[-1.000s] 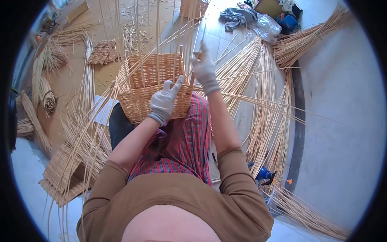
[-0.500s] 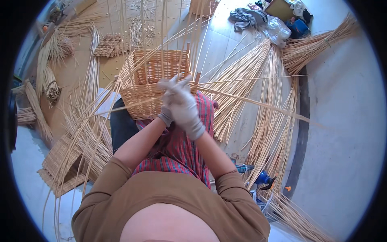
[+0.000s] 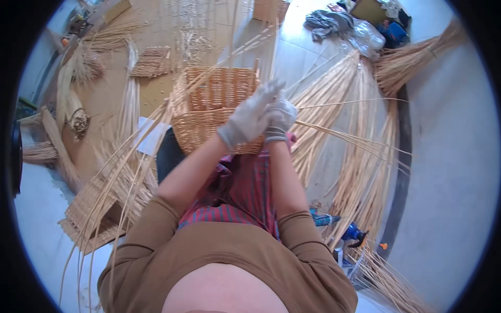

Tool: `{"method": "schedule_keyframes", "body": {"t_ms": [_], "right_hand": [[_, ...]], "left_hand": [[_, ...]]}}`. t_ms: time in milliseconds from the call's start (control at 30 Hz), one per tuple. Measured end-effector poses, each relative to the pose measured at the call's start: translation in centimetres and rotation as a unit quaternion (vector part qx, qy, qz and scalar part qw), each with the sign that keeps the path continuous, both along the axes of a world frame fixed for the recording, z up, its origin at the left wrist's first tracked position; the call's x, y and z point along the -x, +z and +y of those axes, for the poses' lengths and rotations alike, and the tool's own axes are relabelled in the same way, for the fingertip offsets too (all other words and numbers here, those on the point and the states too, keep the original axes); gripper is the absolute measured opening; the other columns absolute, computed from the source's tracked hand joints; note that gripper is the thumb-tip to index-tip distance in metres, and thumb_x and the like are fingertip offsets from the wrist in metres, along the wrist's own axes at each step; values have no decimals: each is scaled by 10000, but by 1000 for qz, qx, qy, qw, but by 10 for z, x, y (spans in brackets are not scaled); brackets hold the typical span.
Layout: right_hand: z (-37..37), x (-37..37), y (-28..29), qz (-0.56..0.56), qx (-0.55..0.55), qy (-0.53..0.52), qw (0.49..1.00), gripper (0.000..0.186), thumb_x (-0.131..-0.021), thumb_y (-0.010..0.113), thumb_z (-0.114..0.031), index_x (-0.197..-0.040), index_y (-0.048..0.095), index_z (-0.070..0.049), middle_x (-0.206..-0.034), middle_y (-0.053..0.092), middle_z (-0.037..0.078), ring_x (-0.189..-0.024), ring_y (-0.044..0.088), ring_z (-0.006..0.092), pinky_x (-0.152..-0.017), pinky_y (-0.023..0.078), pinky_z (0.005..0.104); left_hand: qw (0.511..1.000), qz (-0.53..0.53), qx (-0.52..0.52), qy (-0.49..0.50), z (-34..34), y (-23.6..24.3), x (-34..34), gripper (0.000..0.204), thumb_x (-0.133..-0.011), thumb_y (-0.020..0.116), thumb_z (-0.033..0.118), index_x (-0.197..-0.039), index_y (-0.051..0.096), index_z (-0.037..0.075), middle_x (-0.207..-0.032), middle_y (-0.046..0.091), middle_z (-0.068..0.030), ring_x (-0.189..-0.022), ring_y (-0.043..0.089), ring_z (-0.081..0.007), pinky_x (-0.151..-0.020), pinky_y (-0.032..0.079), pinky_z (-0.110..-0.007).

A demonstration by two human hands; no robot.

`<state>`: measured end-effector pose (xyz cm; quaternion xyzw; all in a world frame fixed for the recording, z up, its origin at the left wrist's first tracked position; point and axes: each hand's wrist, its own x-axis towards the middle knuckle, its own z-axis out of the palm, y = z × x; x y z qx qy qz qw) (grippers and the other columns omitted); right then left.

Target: Weaving a square-bottomed rattan basket.

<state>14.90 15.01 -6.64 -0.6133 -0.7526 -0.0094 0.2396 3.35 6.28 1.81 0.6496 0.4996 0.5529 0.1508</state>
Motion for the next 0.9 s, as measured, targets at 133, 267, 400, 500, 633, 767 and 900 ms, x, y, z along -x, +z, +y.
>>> {"method": "schedule_keyframes", "body": {"t_ms": [133,267,400,500,633,767,900], "right_hand": [[-24,8,33,214,-88,45,972,326,-941,759,-247,-1233,685,-123,-908,736,86,-883,740,264,-899,545,385],[-100,85,76,567,62,256,780,510,-988,768,-238,-1423,588,-42,-1314,672,191,-1194,678,292,-1087,512,402],[-105,199,85,474,205,174,838,803,-945,822,-374,-1543,456,18,-1497,584,230,-1318,620,289,-1098,506,395],[-68,236,56,643,459,92,606,1018,-936,800,-515,-1634,308,40,-1476,603,201,-1347,603,296,-1130,472,400],[-39,253,24,627,378,107,673,1147,-848,856,-561,-1622,273,52,-1532,519,269,-1347,575,320,-1085,494,405],[-54,256,16,525,342,-33,779,936,-906,838,-482,-1549,437,66,-1418,575,242,-1183,629,262,-978,529,384],[-75,252,20,634,134,94,756,557,-1050,684,-419,-1374,593,24,-1017,662,87,-874,618,194,-810,537,360]], "left_hand": [[982,74,5,171,-119,-65,59,448,-982,689,5,-1420,636,80,-1262,725,-187,-1194,695,-360,-1025,552,-423],[911,77,71,399,-175,-112,125,452,-896,789,88,-1332,675,103,-1161,705,-192,-1064,687,-412,-963,550,-503],[873,231,160,398,-176,-113,154,527,-848,844,208,-1329,670,79,-1147,701,-221,-1041,677,-464,-922,539,-551],[842,284,260,379,-176,-100,164,676,-878,808,387,-1420,600,40,-1293,648,-272,-1176,629,-484,-996,508,-555],[863,233,320,313,-183,-90,171,811,-948,747,472,-1539,482,-15,-1460,574,-320,-1327,565,-507,-1117,455,-559],[869,229,330,289,-187,-89,167,813,-941,764,434,-1560,460,4,-1437,582,-306,-1287,581,-490,-1091,465,-550],[860,247,324,306,-186,-96,167,808,-925,789,393,-1568,458,31,-1392,604,-286,-1221,610,-466,-1038,490,-543]]}}
